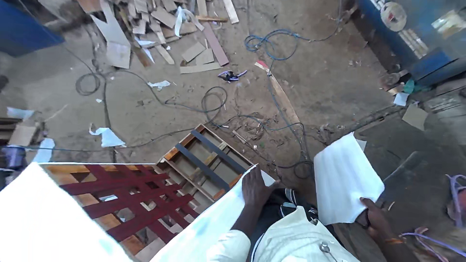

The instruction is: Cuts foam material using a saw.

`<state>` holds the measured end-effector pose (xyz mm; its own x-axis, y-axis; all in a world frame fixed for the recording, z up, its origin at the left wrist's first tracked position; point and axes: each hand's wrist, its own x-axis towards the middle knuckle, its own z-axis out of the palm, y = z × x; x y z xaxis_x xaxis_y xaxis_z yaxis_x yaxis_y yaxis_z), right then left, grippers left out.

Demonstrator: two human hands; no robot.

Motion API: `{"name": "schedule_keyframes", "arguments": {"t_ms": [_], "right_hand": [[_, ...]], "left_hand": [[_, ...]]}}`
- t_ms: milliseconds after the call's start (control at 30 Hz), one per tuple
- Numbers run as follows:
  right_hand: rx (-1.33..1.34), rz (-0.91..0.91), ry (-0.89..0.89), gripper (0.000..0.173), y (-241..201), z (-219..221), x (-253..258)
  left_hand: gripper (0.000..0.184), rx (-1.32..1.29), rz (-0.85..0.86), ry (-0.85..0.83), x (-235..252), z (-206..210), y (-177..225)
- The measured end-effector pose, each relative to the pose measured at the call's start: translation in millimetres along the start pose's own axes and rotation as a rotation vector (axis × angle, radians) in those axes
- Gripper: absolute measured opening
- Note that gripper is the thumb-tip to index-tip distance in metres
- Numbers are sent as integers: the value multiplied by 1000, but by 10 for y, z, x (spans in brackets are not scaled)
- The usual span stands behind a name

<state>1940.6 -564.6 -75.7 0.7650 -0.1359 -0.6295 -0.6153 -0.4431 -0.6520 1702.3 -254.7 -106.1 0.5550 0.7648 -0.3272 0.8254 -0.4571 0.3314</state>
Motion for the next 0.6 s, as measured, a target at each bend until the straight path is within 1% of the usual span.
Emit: {"name": "schedule_keyframes", "arguments": {"t_ms": [33,100,200,300,400,433,500,533,600], "right_hand": [[18,4,-10,64,-40,52,-58],[47,-23,-38,60,-171,173,-161],[83,-56,-81,58,-348,292,-204],[86,-137,-110,64,-497,325,-255],[31,-220,-86,65,-563,298,-287],[0,-238,-76,64,-570,277,-304],[-63,-264,-47,58,-533,205,-306],[-86,-263,-28,56,-496,160,-299],[-119,-241,5,59,-407,49,-317]], "left_hand": [[103,-11,-32,-64,63,-78,11],[93,-70,-78,-209,187,-235,-32],[81,-136,-69,-401,386,-345,-154],[80,-237,-35,-608,581,-400,-284],[82,-433,-99,-803,647,-566,-337],[80,-513,-142,-837,654,-575,-381],[73,-676,-199,-866,698,-446,-511],[72,-714,-223,-875,722,-400,-540],[70,-695,-243,-894,729,-400,-526]]}}
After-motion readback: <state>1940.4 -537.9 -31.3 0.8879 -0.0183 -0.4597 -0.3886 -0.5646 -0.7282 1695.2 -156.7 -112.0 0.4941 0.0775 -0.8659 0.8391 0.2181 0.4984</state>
